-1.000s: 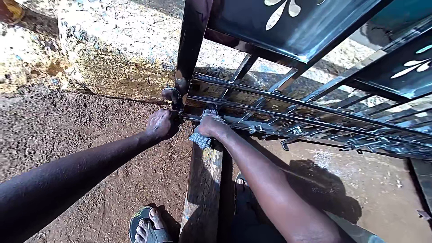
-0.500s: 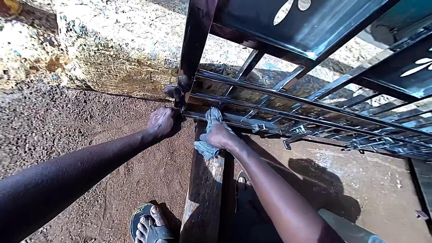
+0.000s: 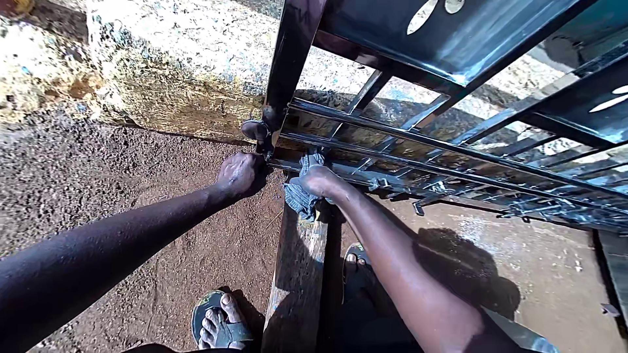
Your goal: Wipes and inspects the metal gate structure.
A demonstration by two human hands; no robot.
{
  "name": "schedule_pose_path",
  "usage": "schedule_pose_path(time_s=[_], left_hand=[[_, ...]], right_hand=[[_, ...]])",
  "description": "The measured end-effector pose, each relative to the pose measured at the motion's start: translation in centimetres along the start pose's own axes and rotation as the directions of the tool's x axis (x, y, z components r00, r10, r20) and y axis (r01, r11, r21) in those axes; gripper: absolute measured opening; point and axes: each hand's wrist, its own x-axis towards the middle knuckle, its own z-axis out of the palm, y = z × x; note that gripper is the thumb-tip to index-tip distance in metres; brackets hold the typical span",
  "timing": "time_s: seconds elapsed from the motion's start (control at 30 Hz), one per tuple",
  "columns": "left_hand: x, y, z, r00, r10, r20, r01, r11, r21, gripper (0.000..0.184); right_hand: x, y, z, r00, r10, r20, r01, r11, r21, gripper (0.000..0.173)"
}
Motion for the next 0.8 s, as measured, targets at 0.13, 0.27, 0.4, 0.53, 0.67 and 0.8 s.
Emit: schedule_pose_path(time_s=[0.13, 0.27, 0.4, 0.53, 0.67, 0.8], left_hand=[[0.0, 0.1, -0.2, 1.0, 0.007, -0.004, -0.007, 1.0, 0.0, 0.032], [0.0, -0.1, 0.1, 0.999, 0.029, -0.017, -0.029, 1.0, 0.001, 0.032], [-0.1, -0.1, 0.3, 0.999, 0.04, -0.036, -0.04, 0.999, -0.021, 0.032], [0.0, -0.1, 0.0, 1.0, 0.017, -0.008, -0.017, 1.0, -0.01, 0.032], [0.0, 0.1, 0.1, 1.0, 0.019, -0.001, -0.019, 1.0, -0.017, 0.032], [-0.1, 0.2, 0.0, 1.0, 0.005, 0.002, -0.005, 1.0, -0.021, 0.031]], right_hand=[[0.0, -0.6, 0.3, 0.999, 0.027, -0.042, -0.029, 0.999, -0.039, 0.096], [-1.7, 1.2, 1.6, 0.999, 0.047, -0.003, -0.047, 0.999, 0.009, 0.112], [-0.1, -0.9, -0.2, 1.0, 0.027, -0.013, -0.026, 0.999, 0.02, 0.088], [-0.8, 0.1, 0.6, 0.999, 0.02, -0.035, -0.02, 1.0, 0.001, 0.102], [-1.3, 1.6, 0.2, 1.0, 0.006, 0.018, -0.008, 0.996, 0.085, 0.102], [0.6, -1.7, 0.0, 1.0, -0.009, -0.028, 0.009, 1.0, 0.02, 0.073]])
